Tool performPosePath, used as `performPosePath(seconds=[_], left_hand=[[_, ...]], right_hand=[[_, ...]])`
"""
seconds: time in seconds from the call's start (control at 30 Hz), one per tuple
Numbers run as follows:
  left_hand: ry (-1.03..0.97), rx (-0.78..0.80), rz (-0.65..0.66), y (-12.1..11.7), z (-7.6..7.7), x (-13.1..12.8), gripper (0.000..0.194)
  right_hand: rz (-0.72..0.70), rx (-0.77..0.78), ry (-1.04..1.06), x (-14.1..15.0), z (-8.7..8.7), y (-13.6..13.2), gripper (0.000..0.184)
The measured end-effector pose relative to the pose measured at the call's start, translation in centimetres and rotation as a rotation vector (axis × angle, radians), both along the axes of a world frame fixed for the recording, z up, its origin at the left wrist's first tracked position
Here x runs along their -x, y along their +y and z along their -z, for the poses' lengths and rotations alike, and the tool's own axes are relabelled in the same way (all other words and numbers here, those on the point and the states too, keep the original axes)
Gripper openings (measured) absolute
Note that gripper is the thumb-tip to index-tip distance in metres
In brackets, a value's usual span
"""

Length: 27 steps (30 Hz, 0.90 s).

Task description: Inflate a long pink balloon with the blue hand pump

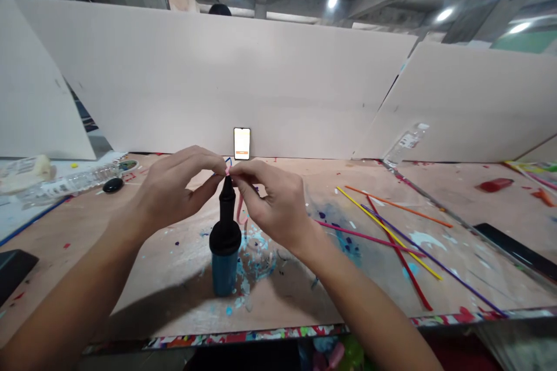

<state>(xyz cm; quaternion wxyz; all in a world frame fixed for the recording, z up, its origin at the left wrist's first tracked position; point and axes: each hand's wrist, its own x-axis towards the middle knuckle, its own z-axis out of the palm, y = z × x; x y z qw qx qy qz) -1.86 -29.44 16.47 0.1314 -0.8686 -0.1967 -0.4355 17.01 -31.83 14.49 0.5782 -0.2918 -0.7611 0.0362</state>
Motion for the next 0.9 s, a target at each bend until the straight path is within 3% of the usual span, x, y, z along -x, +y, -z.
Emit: performPosePath(seconds=[0.13, 0.43, 0.7, 0.9], left_hand=[[-0.022, 0.040, -0.025, 0.2, 0.5, 0.0, 0.008], [-0.019, 0.067, 0.008, -0.1, 0.3, 0.2, 0.008], [-0.124, 0.069, 0.136, -0.4, 0.4, 0.2, 0.010], [-0.104, 0.050, 0.095, -0.4, -0.2, 0.7, 0.008]], right_hand=[[0.132, -0.270, -0.229, -0.6, -0.5, -0.1, 0.021], [0.247, -0.600, -0.467, -1.2, -2.1, 0.7, 0.012], [0.119, -0.522, -0.412, -0.9, -1.8, 0.5, 0.014], [0.061, -0.457, -0.375, -0.3, -1.8, 0.4, 0.012]])
